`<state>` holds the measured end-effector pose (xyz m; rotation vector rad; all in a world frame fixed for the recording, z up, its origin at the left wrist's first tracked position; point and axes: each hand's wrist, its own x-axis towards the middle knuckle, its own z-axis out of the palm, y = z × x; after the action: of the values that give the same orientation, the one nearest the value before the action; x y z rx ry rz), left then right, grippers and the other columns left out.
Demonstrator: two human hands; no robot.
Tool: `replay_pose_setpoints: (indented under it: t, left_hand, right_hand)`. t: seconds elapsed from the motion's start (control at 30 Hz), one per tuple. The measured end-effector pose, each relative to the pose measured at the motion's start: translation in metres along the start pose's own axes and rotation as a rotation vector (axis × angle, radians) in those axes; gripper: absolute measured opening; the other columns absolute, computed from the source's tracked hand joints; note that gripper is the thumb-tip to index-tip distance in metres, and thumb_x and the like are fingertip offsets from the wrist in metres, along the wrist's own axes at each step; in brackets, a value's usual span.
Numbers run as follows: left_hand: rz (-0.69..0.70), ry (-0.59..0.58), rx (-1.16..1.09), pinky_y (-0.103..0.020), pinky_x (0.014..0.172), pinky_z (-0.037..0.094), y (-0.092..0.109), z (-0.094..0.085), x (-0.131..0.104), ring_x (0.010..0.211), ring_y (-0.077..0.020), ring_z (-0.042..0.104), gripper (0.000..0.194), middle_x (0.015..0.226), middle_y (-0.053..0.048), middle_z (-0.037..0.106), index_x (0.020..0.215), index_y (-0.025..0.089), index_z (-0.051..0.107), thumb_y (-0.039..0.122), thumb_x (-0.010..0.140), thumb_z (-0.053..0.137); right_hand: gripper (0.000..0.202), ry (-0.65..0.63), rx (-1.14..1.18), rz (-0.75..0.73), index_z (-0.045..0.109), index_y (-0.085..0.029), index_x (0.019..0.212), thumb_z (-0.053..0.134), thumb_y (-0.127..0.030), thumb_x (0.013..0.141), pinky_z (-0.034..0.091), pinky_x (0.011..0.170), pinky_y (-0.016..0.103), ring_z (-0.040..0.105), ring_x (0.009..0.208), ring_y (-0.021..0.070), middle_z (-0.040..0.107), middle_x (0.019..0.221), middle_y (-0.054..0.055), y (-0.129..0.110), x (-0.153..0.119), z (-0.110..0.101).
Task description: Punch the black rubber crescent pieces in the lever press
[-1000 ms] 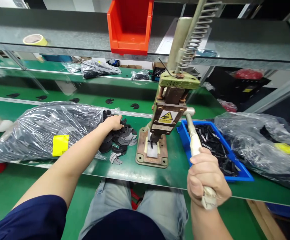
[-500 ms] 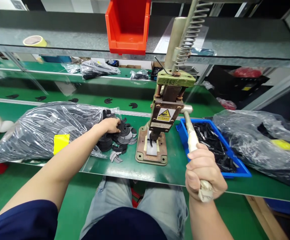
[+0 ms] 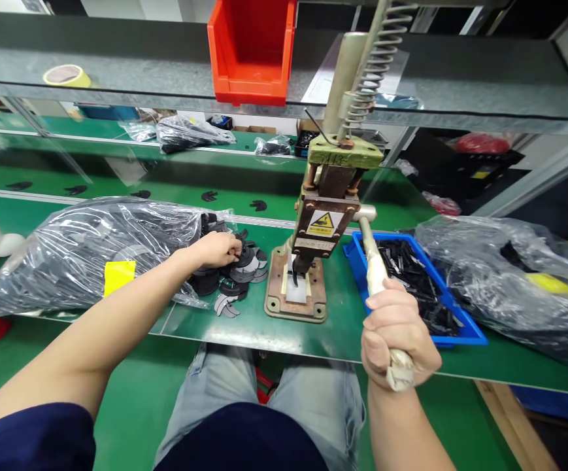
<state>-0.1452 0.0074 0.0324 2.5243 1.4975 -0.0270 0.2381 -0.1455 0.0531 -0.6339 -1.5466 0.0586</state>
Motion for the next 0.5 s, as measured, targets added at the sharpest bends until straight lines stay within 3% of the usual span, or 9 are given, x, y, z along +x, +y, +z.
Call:
replay_pose_setpoints:
  t: [0.13,0.23,0.37,0.5]
  left_hand:
    - [-0.049,0.166,-0.283,-0.028,0.067,0.041,0.018,-0.006,-0.008,0.07,-0.0166,0.06,0.015,0.076,0.002,0.065,0.088,0.022,0.061,0.036,0.089,0.069]
    - [-0.145,0.269,-0.629,-0.027,0.063,0.043,0.038,0.008,-0.011,0.066,-0.0145,0.061,0.025,0.073,0.005,0.062,0.093,0.022,0.056,0.035,0.085,0.076]
    - [-0.203,0.211,-1.242,-0.028,0.071,0.058,0.07,0.039,-0.005,0.073,-0.0155,0.074,0.042,0.081,0.001,0.07,0.109,0.019,0.058,0.025,0.079,0.086]
    - [-0.384,0.158,-1.566,-0.027,0.075,0.063,0.096,0.057,0.006,0.077,-0.0155,0.078,0.027,0.082,-0.005,0.075,0.091,0.015,0.061,0.023,0.083,0.085]
  right_hand:
    - [0.02,0.007,0.042,-0.042,0.06,-0.025,0.067,0.071,-0.024,0.083,0.054,0.103,0.06,0.067,0.077,0.0199,0.064,0.065,-0.004,-0.002,0.004,0.002]
    - [0.02,0.018,0.039,-0.047,0.06,-0.025,0.066,0.071,-0.023,0.083,0.055,0.102,0.06,0.067,0.075,0.0193,0.064,0.065,-0.004,-0.003,0.006,0.003]
    - [0.02,0.021,0.044,-0.038,0.06,-0.024,0.066,0.071,-0.022,0.082,0.055,0.102,0.061,0.067,0.075,0.0196,0.064,0.065,-0.004,-0.004,0.005,0.003]
    - [0.02,0.033,0.05,-0.038,0.06,-0.023,0.065,0.07,-0.02,0.081,0.054,0.102,0.062,0.067,0.077,0.0198,0.064,0.065,-0.004,-0.004,0.005,0.004]
